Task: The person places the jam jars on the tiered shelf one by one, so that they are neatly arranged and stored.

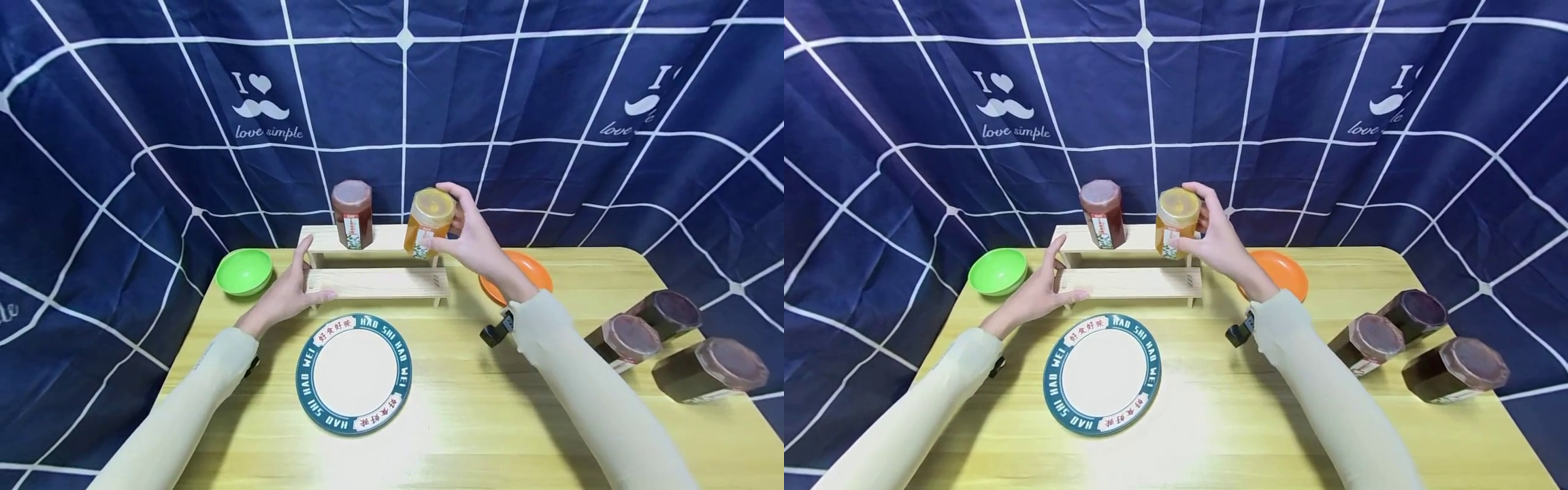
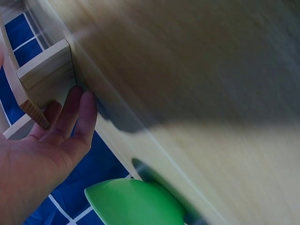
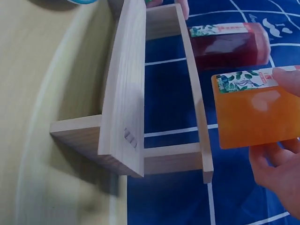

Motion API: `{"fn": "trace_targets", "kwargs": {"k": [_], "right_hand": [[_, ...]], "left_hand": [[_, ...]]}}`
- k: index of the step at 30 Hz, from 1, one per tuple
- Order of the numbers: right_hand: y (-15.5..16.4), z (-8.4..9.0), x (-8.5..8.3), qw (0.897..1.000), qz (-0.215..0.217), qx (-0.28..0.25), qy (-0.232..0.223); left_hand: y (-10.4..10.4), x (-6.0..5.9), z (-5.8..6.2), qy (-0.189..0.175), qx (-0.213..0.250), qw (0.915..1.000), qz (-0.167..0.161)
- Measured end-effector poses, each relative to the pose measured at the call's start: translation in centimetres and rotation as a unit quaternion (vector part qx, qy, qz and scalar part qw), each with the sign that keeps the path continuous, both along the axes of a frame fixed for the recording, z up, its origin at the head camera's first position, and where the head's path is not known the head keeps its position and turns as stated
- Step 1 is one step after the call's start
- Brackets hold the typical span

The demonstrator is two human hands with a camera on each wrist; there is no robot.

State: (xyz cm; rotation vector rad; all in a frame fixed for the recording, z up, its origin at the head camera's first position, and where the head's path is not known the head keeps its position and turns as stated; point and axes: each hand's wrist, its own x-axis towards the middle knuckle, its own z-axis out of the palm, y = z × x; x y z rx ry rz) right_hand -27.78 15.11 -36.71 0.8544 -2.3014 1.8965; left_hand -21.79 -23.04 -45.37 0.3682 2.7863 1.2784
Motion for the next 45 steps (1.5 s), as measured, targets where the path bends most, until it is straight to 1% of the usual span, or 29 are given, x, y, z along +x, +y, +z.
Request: {"fn": "trace_targets", "kwargs": {"k": [7,14,20,29,38,42,45], "right_hand": [[-1.3,-0.5,-1.7,0.999,0.014,-0.009,-0.042],[-2.2,-0.5,-2.6,0.998,0.024,-0.022,-0.056],[-2.6,-0.3,-3.2,0.998,0.038,-0.021,-0.053],[-2.2,-0.1,-3.7,0.998,0.047,0.017,-0.047],[-2.3,-0.2,-3.9,0.997,0.057,0.016,-0.053],[-2.5,-0.4,-3.9,0.997,0.051,0.027,-0.049],[-2.6,-0.7,-3.7,0.997,0.047,0.021,-0.050]], "left_hand": [[0.1,0.1,-0.2,0.007,0.001,1.0000,-0.002],[0.3,0.3,-0.3,0.010,-0.002,0.9999,-0.006],[0.2,0.3,-0.2,0.014,-0.006,0.9999,0.000],[0.3,0.3,0.0,0.022,0.007,0.9997,-0.008],[0.3,0.3,-0.2,0.021,0.004,0.9997,-0.008],[0.2,0.3,-0.2,0.021,0.007,0.9997,-0.005],[0.1,0.2,-0.2,0.022,0.005,0.9997,-0.005]]}}
